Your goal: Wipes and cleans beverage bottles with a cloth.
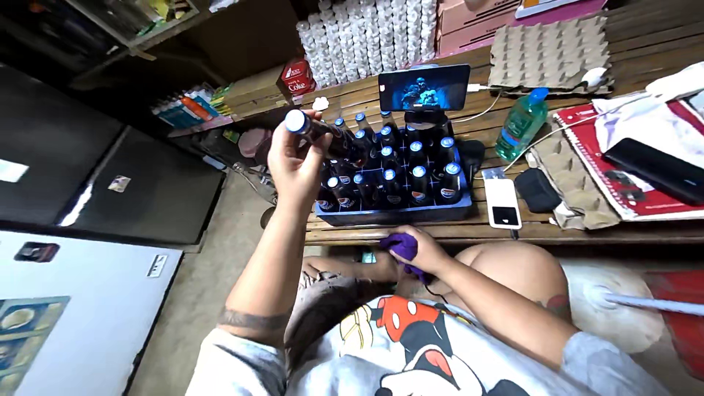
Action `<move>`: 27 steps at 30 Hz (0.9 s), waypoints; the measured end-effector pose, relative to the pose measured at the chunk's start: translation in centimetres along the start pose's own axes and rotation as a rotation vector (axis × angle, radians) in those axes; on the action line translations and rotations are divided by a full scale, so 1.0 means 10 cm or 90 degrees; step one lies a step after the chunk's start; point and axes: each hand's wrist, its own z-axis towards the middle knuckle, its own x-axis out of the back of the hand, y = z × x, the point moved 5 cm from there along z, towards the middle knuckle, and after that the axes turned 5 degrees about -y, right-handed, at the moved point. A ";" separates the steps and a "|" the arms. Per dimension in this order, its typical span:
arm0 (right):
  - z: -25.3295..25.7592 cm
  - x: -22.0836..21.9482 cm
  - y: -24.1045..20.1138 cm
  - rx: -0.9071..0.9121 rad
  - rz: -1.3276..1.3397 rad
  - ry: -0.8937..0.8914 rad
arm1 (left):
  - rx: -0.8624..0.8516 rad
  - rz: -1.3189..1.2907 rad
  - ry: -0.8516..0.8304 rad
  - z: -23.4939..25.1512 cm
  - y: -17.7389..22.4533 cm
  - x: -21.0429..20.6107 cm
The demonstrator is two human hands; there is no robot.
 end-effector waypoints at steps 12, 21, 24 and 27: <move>0.02 0.00 0.05 -0.022 0.012 -0.014 | 0.295 -0.010 -0.051 -0.14 -1.16 -0.39; 0.06 -0.02 0.10 -0.065 0.004 -0.036 | 0.405 0.323 -0.366 -0.09 -1.25 -0.67; 0.07 -0.02 0.11 -0.085 0.006 -0.049 | 0.421 0.360 -0.419 -0.08 -1.30 -0.73; 0.07 -0.02 0.12 -0.089 0.010 -0.052 | 0.443 0.378 -0.475 -0.03 -1.32 -0.76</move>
